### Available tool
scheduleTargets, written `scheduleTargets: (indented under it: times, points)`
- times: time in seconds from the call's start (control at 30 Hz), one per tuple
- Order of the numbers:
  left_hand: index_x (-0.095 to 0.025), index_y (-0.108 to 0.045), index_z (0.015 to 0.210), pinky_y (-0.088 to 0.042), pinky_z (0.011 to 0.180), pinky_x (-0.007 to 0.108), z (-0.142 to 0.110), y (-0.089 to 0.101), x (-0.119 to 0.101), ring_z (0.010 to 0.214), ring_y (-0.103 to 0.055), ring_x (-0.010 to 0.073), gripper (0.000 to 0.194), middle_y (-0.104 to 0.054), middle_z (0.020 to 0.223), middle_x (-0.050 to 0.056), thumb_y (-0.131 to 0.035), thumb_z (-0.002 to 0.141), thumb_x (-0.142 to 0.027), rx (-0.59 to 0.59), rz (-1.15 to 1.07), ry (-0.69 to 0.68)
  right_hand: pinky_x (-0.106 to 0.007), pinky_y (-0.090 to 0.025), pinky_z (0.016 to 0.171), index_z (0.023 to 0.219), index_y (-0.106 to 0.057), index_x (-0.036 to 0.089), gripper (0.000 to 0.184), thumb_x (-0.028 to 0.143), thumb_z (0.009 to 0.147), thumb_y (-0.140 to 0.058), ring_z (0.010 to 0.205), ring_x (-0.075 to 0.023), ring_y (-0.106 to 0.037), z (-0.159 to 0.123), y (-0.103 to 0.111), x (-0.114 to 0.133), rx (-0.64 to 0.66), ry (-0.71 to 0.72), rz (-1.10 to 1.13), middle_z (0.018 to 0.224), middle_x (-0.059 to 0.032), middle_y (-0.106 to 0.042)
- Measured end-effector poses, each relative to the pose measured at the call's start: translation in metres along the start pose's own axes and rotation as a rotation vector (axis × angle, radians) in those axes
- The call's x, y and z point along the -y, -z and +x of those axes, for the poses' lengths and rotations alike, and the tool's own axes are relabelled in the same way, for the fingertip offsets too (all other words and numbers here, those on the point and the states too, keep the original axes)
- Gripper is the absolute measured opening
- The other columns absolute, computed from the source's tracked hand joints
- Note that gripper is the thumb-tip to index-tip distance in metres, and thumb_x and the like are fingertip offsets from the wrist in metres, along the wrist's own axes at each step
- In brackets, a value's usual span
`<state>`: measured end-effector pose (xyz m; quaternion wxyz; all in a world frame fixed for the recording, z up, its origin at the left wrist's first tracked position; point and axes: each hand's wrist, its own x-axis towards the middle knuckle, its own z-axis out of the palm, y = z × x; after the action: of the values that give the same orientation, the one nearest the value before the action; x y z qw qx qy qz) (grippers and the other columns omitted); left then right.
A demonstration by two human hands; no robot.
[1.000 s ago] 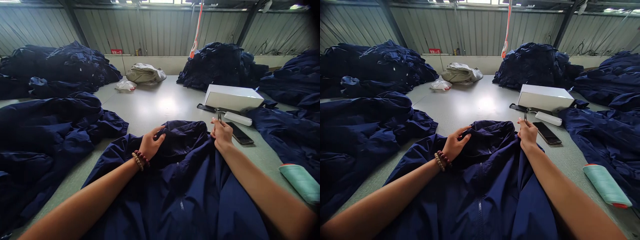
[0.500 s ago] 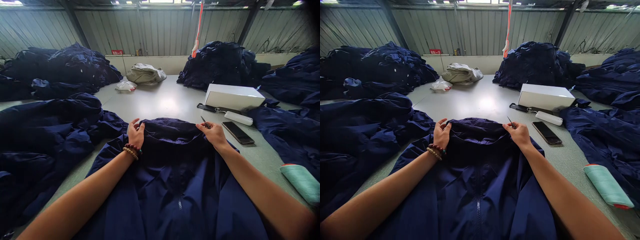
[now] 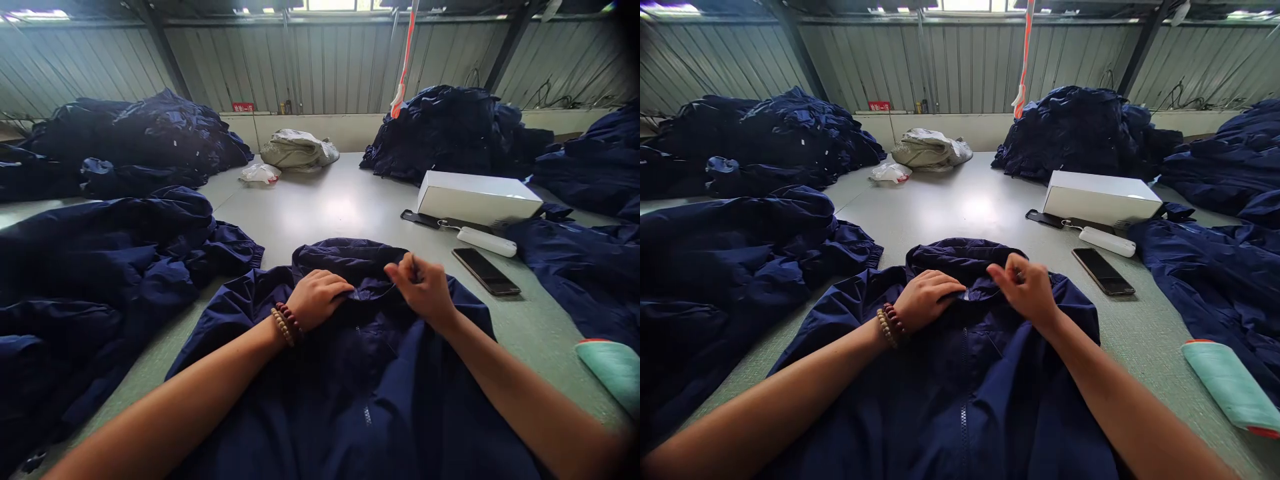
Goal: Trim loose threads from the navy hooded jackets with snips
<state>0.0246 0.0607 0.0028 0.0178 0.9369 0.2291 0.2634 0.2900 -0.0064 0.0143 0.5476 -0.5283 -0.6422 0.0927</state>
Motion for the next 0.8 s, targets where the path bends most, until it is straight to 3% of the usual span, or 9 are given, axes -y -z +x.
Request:
scheduleTargets:
  times: [0.07,0.13,0.27,0.4,0.57,0.8]
  points:
    - [-0.025,-0.079,0.115,-0.057,0.098,0.041,0.0,-0.001,0.003,0.102,-0.077,0.0227,0.018,-0.084,0.11,0.005,-0.064,0.107,-0.028,-0.043,-0.038,0.09,-0.03,-0.036,0.055,0.067,-0.048,0.025,0.057,0.065,0.086,-0.084,0.051,-0.0115,-0.041,-0.008,-0.009,0.007,0.167,0.103,-0.074,0.057,0.0056,-0.05]
    - [-0.024,-0.079,0.114,-0.057,0.097,0.04,0.0,-0.001,0.002,0.099,-0.078,0.0227,0.018,-0.084,0.106,0.005,-0.064,0.108,-0.03,-0.072,-0.084,0.114,-0.03,-0.039,0.058,0.075,-0.053,0.025,0.053,0.068,0.086,-0.082,0.054,-0.0137,-0.049,-0.014,-0.018,0.009,0.266,0.184,-0.174,0.064,0.0039,-0.058]
    - [-0.023,-0.079,0.112,-0.057,0.099,0.039,0.0,-0.003,-0.006,0.097,-0.078,0.0221,0.02,-0.085,0.106,0.005,-0.063,0.108,-0.034,-0.061,-0.198,0.077,-0.03,-0.047,0.065,0.092,-0.057,0.026,0.041,0.062,0.095,-0.077,0.066,-0.0187,-0.063,-0.019,-0.028,0.006,0.259,0.205,-0.214,0.08,-0.0007,-0.07]
    - [-0.023,-0.079,0.109,-0.057,0.094,0.037,0.002,-0.007,-0.009,0.095,-0.077,0.0222,0.024,-0.085,0.104,0.005,-0.059,0.11,-0.036,-0.087,-0.239,0.138,-0.03,-0.047,0.066,0.091,-0.052,0.026,0.031,0.05,0.104,-0.067,0.067,-0.0187,-0.066,-0.019,-0.029,0.002,0.292,0.251,-0.175,0.09,-0.0035,-0.075]
    - [-0.023,-0.08,0.098,-0.056,0.083,0.033,0.002,-0.008,-0.006,0.082,-0.073,0.0192,0.033,-0.081,0.09,0.004,-0.057,0.11,-0.044,-0.091,-0.243,0.198,-0.03,-0.042,0.062,0.09,-0.055,0.025,0.025,0.038,0.111,-0.05,0.063,-0.0172,-0.061,-0.021,-0.03,0.0,0.34,0.352,-0.26,0.08,-0.0029,-0.07]
    - [-0.023,-0.079,0.096,-0.053,0.078,0.031,0.002,-0.009,-0.006,0.078,-0.072,0.0184,0.034,-0.081,0.087,0.003,-0.058,0.11,-0.046,-0.095,-0.278,0.216,-0.03,-0.041,0.062,0.093,-0.058,0.024,0.023,0.032,0.111,-0.047,0.063,-0.0171,-0.059,-0.019,-0.032,0.003,0.355,0.389,-0.271,0.077,-0.0024,-0.067]
